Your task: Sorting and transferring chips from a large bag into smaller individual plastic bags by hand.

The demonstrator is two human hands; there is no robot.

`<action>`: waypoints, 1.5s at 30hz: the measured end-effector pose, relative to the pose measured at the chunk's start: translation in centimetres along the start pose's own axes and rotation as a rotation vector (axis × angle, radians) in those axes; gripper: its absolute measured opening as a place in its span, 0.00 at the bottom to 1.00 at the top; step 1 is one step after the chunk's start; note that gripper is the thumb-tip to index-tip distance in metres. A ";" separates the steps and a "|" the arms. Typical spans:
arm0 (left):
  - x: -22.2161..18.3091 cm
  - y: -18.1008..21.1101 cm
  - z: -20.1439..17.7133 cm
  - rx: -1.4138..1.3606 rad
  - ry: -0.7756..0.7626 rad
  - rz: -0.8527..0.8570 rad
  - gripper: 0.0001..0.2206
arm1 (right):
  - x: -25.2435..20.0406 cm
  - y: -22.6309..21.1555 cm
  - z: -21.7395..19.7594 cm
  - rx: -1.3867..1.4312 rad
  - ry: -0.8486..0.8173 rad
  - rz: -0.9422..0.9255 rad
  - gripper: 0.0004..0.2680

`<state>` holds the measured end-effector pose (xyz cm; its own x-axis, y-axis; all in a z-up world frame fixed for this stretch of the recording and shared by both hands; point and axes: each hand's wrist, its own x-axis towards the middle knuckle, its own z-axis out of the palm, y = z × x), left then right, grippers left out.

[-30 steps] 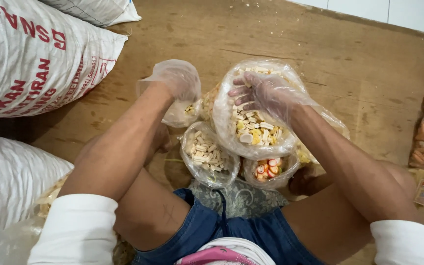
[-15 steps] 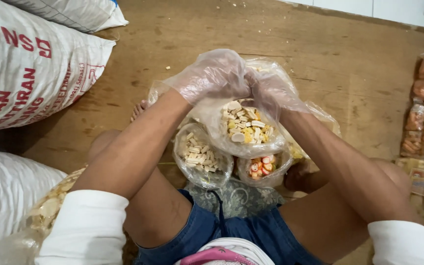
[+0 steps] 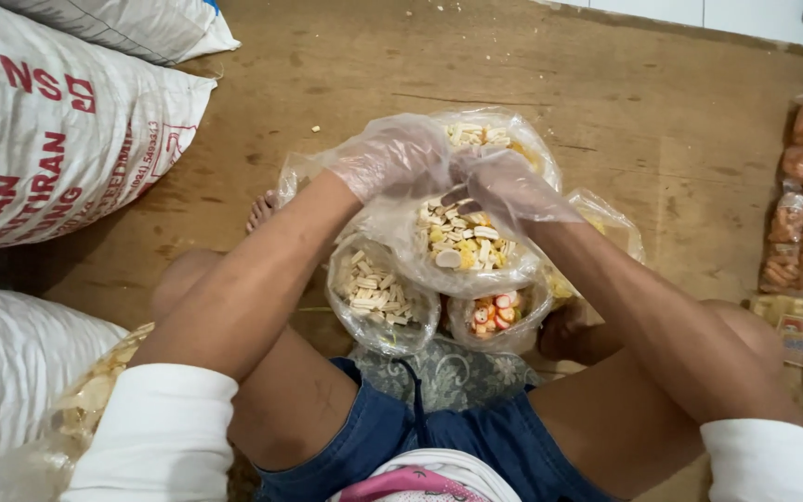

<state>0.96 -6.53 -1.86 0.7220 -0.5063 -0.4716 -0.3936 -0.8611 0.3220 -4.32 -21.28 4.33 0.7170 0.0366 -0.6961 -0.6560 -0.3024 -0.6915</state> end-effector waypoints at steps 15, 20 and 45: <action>-5.9 -6.8 0.9 0.203 -0.011 -0.212 0.19 | 1.8 9.8 1.8 -1.144 -0.313 -0.119 0.14; -6.7 -6.5 0.5 0.209 -0.056 -0.242 0.22 | 1.1 10.9 0.9 -0.978 -0.215 -0.296 0.10; 7.5 -1.7 14.0 0.427 0.228 0.234 0.13 | 9.1 19.5 -2.2 -1.963 0.193 -1.208 0.11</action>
<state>-0.90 -9.53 -17.50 0.6736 -0.7049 -0.2221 -0.7211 -0.6928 0.0119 -10.10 -28.97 -15.10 0.5503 0.8208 -0.1530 0.7915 -0.4545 0.4086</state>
